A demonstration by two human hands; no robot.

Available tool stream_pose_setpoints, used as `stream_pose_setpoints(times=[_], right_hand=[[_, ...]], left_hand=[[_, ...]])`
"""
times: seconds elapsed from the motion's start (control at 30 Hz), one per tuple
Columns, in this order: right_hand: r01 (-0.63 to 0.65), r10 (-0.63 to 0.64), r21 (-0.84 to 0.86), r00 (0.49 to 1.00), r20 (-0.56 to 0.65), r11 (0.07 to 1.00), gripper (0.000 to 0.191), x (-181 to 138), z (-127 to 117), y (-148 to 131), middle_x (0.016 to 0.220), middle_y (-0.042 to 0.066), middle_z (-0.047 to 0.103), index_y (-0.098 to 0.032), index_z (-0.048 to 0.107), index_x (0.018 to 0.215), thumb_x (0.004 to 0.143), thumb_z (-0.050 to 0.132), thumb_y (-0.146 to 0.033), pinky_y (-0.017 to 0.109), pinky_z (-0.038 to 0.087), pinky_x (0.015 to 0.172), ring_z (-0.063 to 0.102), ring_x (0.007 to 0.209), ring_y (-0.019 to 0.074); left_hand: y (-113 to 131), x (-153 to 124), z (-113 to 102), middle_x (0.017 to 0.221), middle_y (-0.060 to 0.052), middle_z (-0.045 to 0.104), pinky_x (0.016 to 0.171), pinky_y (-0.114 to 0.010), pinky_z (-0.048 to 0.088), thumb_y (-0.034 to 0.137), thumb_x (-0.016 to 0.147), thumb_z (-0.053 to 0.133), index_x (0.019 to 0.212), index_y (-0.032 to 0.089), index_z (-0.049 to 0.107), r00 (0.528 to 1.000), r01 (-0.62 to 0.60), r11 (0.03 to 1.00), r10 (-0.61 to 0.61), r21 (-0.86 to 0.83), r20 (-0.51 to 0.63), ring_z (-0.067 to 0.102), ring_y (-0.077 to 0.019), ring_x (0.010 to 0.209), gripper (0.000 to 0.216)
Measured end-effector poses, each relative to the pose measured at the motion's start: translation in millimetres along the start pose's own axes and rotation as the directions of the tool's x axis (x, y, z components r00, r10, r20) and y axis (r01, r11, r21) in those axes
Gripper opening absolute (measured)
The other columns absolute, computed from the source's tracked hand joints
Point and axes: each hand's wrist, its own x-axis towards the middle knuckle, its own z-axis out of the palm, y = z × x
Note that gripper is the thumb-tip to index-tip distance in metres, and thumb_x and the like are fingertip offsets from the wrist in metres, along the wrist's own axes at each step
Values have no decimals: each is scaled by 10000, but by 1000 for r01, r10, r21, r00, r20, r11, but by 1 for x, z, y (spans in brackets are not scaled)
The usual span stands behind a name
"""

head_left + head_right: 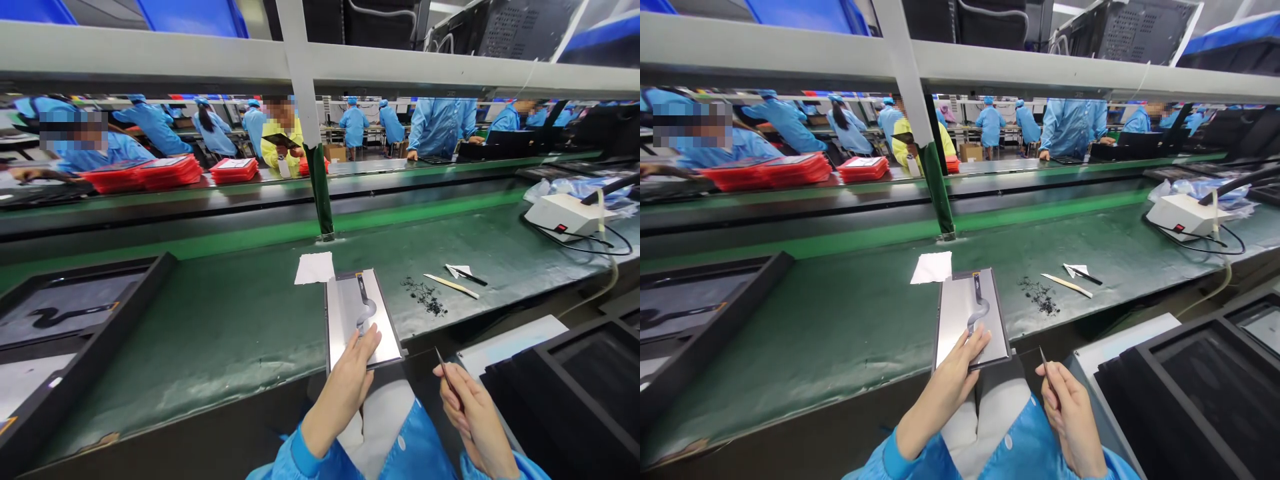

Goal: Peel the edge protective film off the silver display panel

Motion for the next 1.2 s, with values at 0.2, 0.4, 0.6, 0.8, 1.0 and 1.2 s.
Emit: stream_pose_setpoints(times=[0.2,0.4,0.6,0.8,1.0,1.2], right_hand=[[19,-19,16,1000,-20,1000,537,1,0,-1,506,-103,379,-166,624,786,654,824,-647,157,115,348,188,369,2],[31,-29,27,998,-47,999,522,2,-4,1,517,-102,377,-171,607,789,687,806,-643,160,102,353,175,378,4],[-2,3,26,997,-72,1000,572,3,-5,-3,502,-107,376,-167,625,800,618,833,-668,156,111,342,177,369,0],[-10,13,36,996,-92,999,564,2,-7,-7,504,-102,389,-171,608,761,608,847,-658,150,122,349,192,372,-6],[8,-3,46,993,-119,999,573,2,-8,-10,492,-98,394,-161,616,733,583,864,-655,143,125,348,210,368,-12],[16,-9,48,990,-140,999,560,0,-11,-12,496,-100,385,-160,660,777,598,858,-652,140,133,339,209,365,-13]], left_hand=[[-2,-1,2,1564,-93,417,1163,-504,388,-108,800,455,1587,289,-24,1000,-3,1000,3,-13,-8,253,-276,1482,1003],[-1,-1,1,1579,-99,391,1161,-509,388,-104,816,466,1587,290,-25,1000,23,1000,-23,-15,9,249,-290,1482,996],[3,0,-3,1571,-92,406,1171,-490,380,-108,821,464,1583,296,-76,1000,17,1000,-17,-14,4,249,-274,1482,1017],[5,0,-2,1566,-94,413,1177,-505,365,-125,798,458,1575,297,-130,1000,12,1000,-12,-17,3,248,-272,1484,1061],[5,1,-3,1570,-86,408,1178,-494,367,-128,786,450,1581,296,-89,1000,-9,1000,9,-13,-29,284,-254,1478,1050],[5,0,-5,1592,-77,368,1181,-482,368,-110,807,438,1590,293,-11,1000,-3,1000,3,-1,-15,277,-250,1482,989]])
